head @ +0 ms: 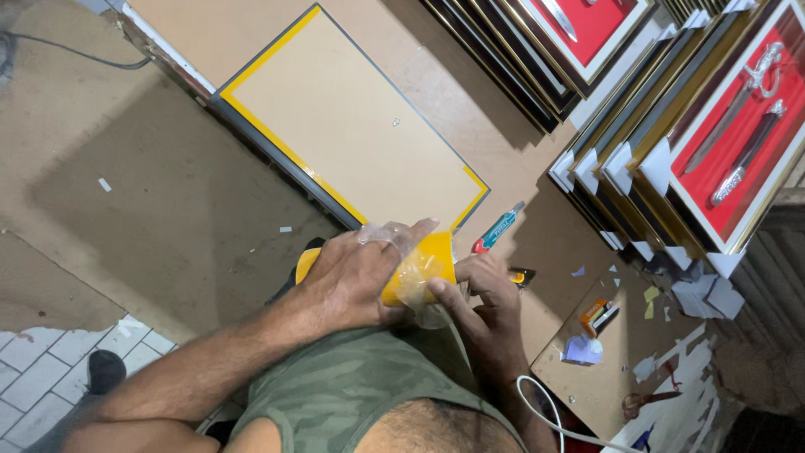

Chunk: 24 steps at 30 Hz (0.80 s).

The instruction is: The person applies yellow tape along the edges of framed backing boards on a workbench, pressing the tape down around each board and trimming it with a utility knife, finishing one board and setting it with a stack of completed boards.

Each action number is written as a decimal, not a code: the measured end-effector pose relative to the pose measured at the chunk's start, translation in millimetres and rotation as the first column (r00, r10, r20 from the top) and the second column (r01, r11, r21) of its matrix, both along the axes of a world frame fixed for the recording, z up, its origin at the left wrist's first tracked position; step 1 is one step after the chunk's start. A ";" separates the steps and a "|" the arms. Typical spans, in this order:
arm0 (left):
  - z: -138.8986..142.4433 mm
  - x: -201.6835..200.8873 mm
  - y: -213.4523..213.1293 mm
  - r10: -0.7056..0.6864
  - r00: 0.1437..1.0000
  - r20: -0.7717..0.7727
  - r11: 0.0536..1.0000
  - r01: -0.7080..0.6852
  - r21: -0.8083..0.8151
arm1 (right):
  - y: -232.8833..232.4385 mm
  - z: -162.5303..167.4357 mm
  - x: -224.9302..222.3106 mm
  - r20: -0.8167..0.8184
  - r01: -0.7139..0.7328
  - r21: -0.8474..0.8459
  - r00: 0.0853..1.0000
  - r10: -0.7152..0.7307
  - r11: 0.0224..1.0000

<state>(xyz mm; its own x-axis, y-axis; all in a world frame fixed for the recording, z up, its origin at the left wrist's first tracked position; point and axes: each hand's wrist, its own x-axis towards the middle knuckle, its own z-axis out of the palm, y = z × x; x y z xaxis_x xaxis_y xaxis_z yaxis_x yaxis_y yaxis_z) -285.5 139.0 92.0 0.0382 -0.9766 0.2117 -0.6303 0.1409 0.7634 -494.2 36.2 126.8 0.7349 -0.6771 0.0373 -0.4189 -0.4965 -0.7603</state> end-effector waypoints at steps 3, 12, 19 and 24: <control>-0.4 4.1 -0.6 -0.017 0.999 -0.040 0.996 0.020 0.083 | 2.9 -20.8 -10.2 0.290 0.167 0.522 0.887 -0.358 0.837; 0.8 0.8 -26.5 0.047 0.992 -0.117 0.948 -0.007 0.319 | -36.1 -31.8 -99.7 0.448 0.385 -0.089 0.839 -0.309 0.919; 2.9 -94.7 -86.5 -0.080 0.980 -0.184 0.992 0.096 0.078 | -20.1 -14.8 -105.1 -0.038 0.024 -0.330 0.999 -0.039 0.944; -4.9 -164.0 -104.9 -0.319 0.879 -0.355 0.913 0.385 0.134 | -22.3 -18.0 -184.9 -0.124 0.142 -0.357 0.972 -0.198 0.923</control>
